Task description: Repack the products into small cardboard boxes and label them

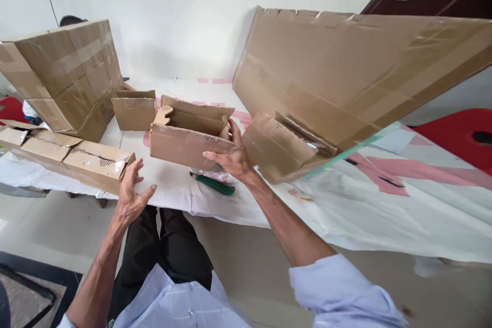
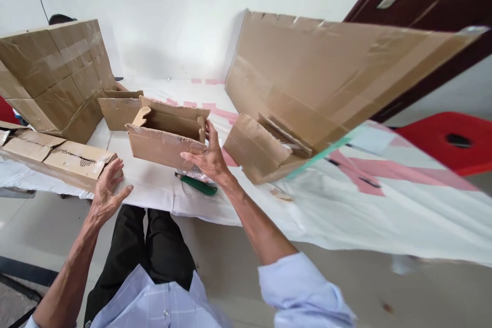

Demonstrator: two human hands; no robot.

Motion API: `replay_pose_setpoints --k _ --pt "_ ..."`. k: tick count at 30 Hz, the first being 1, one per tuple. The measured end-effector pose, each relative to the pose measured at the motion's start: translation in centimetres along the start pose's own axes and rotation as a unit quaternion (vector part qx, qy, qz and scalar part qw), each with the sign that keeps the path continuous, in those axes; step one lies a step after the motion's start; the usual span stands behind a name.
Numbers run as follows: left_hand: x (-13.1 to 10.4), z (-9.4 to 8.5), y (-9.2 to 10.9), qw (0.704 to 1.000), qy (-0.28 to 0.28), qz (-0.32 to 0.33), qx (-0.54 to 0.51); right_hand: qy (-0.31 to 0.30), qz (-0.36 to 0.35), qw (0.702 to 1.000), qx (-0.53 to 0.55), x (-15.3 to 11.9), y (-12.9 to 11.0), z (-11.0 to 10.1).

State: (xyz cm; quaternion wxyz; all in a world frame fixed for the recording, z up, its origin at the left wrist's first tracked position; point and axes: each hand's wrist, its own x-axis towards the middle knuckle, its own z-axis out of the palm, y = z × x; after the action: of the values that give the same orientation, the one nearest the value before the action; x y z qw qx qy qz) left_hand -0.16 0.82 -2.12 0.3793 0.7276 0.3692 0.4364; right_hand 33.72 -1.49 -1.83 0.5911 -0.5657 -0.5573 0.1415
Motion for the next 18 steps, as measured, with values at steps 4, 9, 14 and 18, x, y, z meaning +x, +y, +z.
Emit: replay_pose_setpoints --k 4,9,14,18 --pt "-0.9 0.3 0.6 0.998 -0.049 0.017 0.020 -0.029 -0.012 0.999 0.010 3.6 1.0 5.1" --pt "-1.9 -0.2 -0.1 0.998 -0.052 0.004 0.037 -0.040 -0.049 0.998 -0.009 9.2 -0.4 10.0" --pt "-2.4 -0.6 -1.4 0.999 -0.033 -0.006 0.041 -0.081 -0.060 0.994 -0.048 10.2 -2.1 11.5" --pt "-2.4 -0.6 -2.1 0.998 -0.018 0.011 0.053 -0.087 -0.039 0.993 -0.064 4.9 -2.4 10.8"
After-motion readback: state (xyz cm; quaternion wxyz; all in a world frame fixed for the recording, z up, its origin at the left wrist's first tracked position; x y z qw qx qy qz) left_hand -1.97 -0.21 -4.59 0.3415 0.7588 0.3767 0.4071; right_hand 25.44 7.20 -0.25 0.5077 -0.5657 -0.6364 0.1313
